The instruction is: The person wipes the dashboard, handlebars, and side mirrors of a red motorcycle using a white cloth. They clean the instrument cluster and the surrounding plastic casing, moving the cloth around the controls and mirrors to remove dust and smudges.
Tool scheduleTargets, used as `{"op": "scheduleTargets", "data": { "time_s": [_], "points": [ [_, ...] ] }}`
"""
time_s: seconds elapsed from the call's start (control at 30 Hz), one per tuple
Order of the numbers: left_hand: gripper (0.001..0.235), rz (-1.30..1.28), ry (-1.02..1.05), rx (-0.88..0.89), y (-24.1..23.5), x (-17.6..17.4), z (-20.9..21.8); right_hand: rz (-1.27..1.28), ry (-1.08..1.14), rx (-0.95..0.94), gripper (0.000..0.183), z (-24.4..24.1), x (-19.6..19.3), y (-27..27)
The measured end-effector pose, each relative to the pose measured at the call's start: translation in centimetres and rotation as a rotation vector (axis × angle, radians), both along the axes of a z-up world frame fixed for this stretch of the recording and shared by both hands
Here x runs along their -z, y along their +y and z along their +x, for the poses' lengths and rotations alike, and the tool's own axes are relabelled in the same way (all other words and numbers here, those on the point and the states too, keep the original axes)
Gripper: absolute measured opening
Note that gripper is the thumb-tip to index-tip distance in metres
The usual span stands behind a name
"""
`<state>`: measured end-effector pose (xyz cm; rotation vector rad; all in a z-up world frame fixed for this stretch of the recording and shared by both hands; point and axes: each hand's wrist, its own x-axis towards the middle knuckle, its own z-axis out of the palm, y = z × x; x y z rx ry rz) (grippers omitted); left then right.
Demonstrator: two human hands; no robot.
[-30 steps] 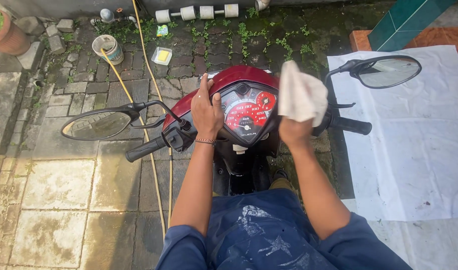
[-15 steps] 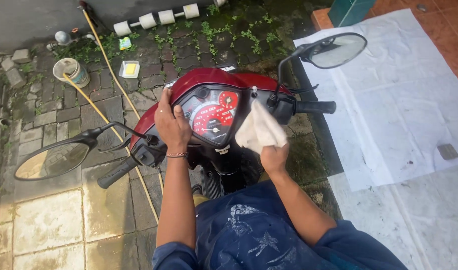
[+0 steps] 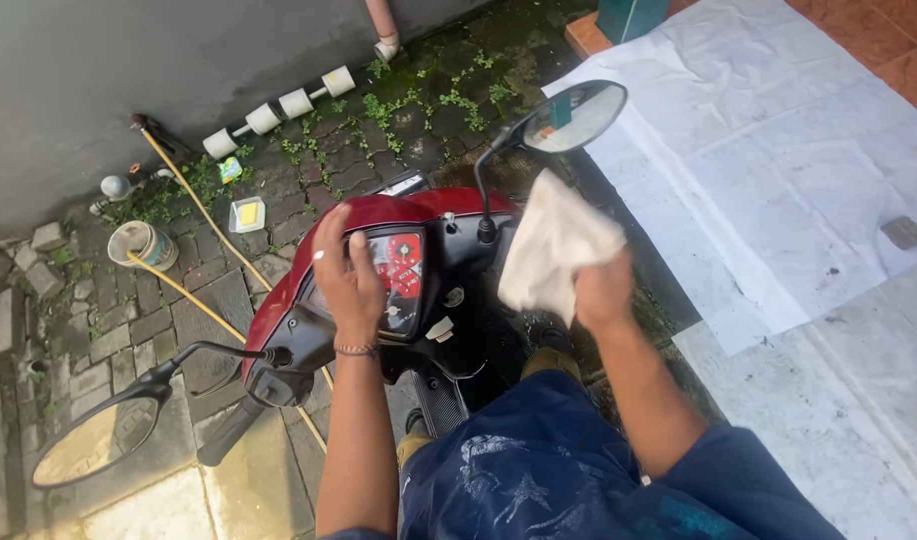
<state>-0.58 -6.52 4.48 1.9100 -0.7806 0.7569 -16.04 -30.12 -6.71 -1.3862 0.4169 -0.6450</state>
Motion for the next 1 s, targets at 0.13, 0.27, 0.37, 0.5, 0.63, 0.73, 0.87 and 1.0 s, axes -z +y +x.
{"op": "scheduleTargets", "data": {
  "time_s": [0.13, 0.27, 0.37, 0.5, 0.63, 0.73, 0.87, 1.0],
  "points": [
    [0.041, 0.003, 0.291, 0.284, -8.7, -1.1, 1.3, -0.131, -0.001, 0.432, 0.046, 10.0, -1.0, -7.7],
    [0.061, -0.127, 0.684, 0.618, -14.4, 1.4, 2.4, -0.225, -0.020, 0.730, 0.045, 13.7, -7.0, -1.7],
    [0.074, -0.229, 0.862, 0.662, -15.9, 7.3, 4.5, -0.377, -0.158, 0.394, 0.051, 11.0, -7.2, 1.0],
    [0.099, -0.449, 1.013, 0.825, -16.9, 8.2, 4.2, -0.045, -0.208, 0.166, 0.032, 6.4, -8.1, -3.3],
    [0.096, -0.379, 0.932, 0.848, -16.1, 6.3, 2.9, 0.300, -0.215, 0.589, 0.039, 9.1, -4.9, -8.1],
    [0.090, -0.349, 0.882, 0.852, -16.1, 6.7, 2.3, -0.039, -0.097, 0.832, 0.040, 12.3, -4.1, -6.5],
    [0.064, -0.316, 0.573, 0.486, -14.5, 5.7, -1.6, -0.626, -0.299, 0.323, 0.051, 8.5, -5.1, -2.4],
    [0.030, -0.062, 0.061, 0.481, -10.8, -7.0, -10.7, -0.455, -0.111, 0.081, 0.085, 4.5, -3.1, -1.4]
  ]
}}
